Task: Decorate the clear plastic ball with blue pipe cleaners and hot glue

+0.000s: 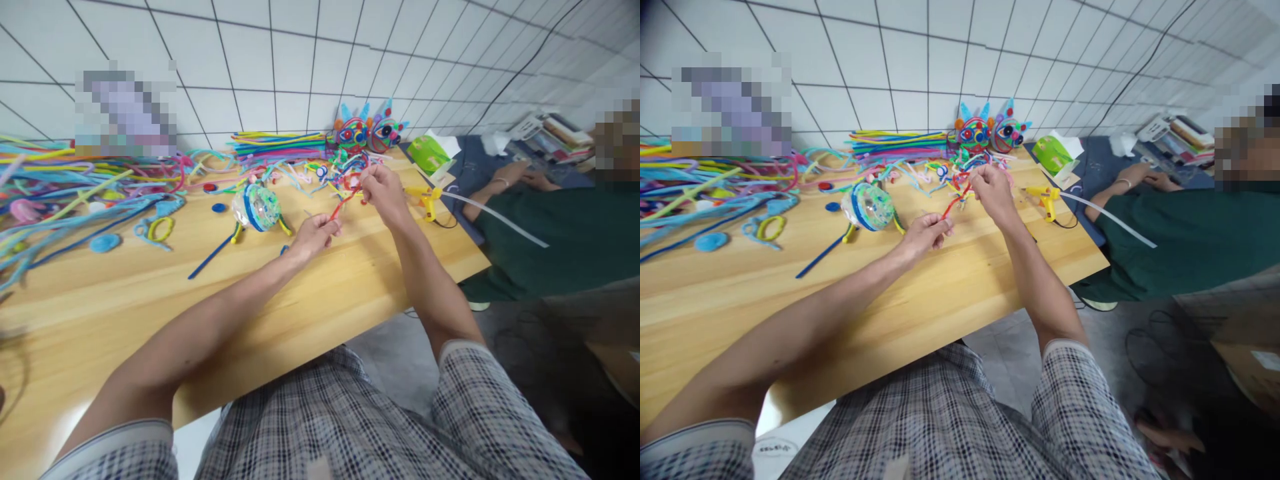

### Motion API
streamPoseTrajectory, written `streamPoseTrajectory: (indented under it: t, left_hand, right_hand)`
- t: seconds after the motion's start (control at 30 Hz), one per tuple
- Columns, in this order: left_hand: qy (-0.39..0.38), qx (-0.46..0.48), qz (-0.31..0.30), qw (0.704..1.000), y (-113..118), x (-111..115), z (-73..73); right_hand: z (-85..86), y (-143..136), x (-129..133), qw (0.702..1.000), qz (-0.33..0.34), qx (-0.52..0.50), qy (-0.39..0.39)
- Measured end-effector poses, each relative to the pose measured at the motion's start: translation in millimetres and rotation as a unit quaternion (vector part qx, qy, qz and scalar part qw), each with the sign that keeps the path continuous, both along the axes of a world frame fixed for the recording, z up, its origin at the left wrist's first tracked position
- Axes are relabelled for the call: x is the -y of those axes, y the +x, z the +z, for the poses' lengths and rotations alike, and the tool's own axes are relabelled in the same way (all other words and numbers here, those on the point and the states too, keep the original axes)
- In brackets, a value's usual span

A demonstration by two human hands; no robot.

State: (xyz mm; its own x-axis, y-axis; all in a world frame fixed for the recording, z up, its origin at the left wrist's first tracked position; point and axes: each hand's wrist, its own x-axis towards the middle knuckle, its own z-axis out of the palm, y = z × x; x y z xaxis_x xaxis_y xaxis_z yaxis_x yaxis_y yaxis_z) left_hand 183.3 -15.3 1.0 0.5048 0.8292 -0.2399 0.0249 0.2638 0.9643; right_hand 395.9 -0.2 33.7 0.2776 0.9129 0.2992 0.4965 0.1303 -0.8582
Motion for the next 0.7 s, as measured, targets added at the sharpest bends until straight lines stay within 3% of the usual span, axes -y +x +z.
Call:
streamPoseTrajectory:
  t: [0.2,0.3,0.43,0.6,0.7]
  left_hand:
    - [0.005,0.020,0.078,0.997,-6.1,-3.6,-3.7]
    - [0.024,0.005,0.086,0.996,-10.1,-0.1,-5.4]
    - [0.139,-0.074,-0.003,0.988,-31.0,16.2,-7.7]
    - [0.289,-0.184,-0.148,0.928,-60.4,41.9,-13.8]
    - [0.349,-0.201,-0.171,0.899,-66.6,49.2,-19.0]
  right_hand:
    - [-8.0,3.4,-56.4,0.999,-0.024,0.028,-0.009]
    - [-6.4,10.6,-55.5,0.994,-0.010,0.102,-0.028]
    - [-4.5,15.5,4.2,0.973,-0.015,0.226,-0.031]
    - [-26.2,-7.2,98.5,0.940,0.159,0.276,-0.122]
    - [-41.7,-27.1,118.3,0.921,0.162,0.327,-0.139]
